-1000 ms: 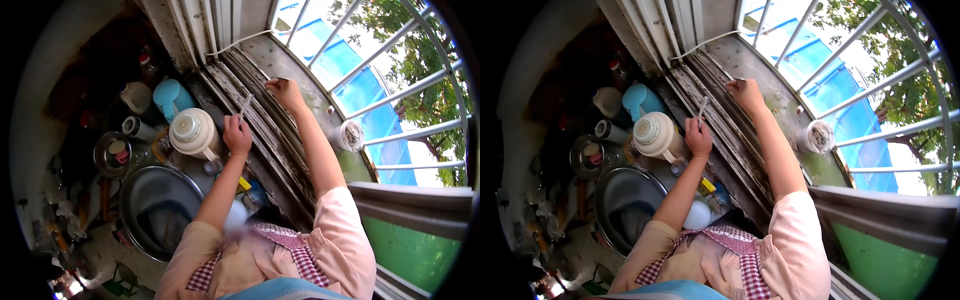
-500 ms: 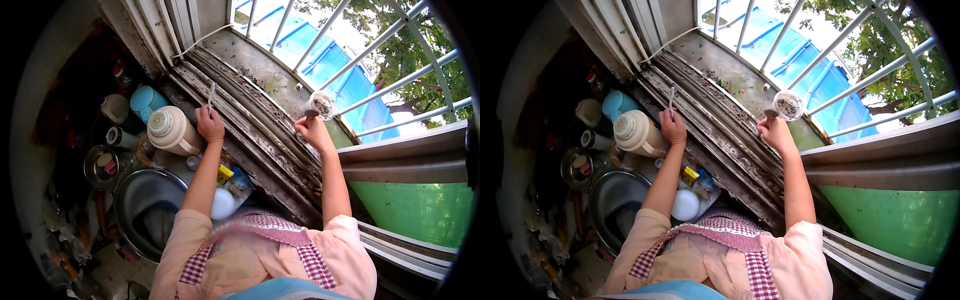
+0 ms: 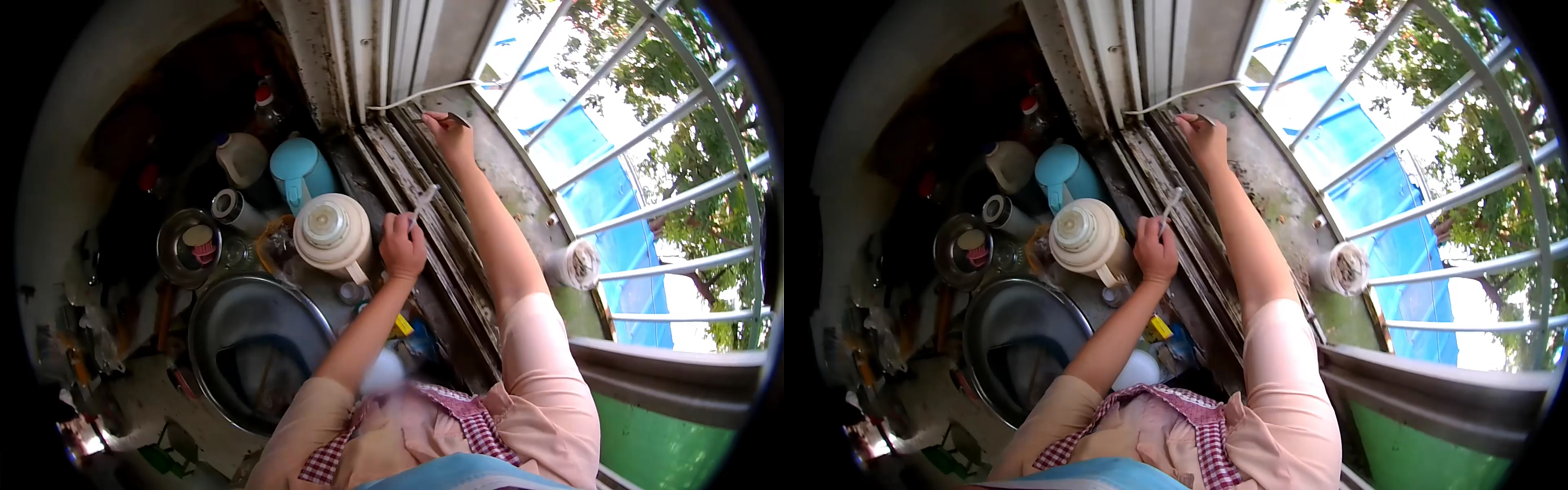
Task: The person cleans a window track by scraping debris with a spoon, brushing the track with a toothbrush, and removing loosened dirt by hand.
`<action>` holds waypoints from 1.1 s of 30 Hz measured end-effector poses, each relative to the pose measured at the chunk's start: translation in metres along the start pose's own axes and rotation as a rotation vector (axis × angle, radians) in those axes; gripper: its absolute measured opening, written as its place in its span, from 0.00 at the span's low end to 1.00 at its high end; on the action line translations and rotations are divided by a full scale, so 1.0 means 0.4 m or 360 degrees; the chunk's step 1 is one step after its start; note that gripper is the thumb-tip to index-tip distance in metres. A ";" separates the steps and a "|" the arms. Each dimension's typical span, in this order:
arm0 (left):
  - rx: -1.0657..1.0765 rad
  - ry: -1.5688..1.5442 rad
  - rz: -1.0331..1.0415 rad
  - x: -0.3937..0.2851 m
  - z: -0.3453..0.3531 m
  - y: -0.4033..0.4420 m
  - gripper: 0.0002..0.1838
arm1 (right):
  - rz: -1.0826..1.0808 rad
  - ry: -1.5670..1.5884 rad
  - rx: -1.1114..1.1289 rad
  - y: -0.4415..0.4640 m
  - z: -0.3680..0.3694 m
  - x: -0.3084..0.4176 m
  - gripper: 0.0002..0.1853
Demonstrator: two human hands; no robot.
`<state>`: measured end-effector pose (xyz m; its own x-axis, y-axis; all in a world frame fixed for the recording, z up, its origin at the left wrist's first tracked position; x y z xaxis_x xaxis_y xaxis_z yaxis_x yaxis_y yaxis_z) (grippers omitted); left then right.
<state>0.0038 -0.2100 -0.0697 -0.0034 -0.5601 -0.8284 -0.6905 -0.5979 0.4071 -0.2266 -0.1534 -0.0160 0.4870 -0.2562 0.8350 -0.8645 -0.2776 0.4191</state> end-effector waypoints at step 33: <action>-0.0011 -0.0041 0.0025 -0.006 -0.003 0.004 0.07 | 0.0003 -0.0094 0.0154 0.096 0.065 -0.116 0.09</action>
<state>0.0036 -0.2102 -0.0664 -0.0332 -0.5545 -0.8315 -0.6851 -0.5931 0.4229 -0.2790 -0.1764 -0.0479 0.4946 -0.3101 0.8119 -0.8506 -0.3647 0.3789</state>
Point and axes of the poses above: each hand's wrist, its own y-axis towards the middle knuckle, its own z-axis out of the palm, x = y × z, the point moved 10 cm from there along y, towards the middle knuckle, and after that the axes turned 2 degrees about x, right-handed, at the moved point
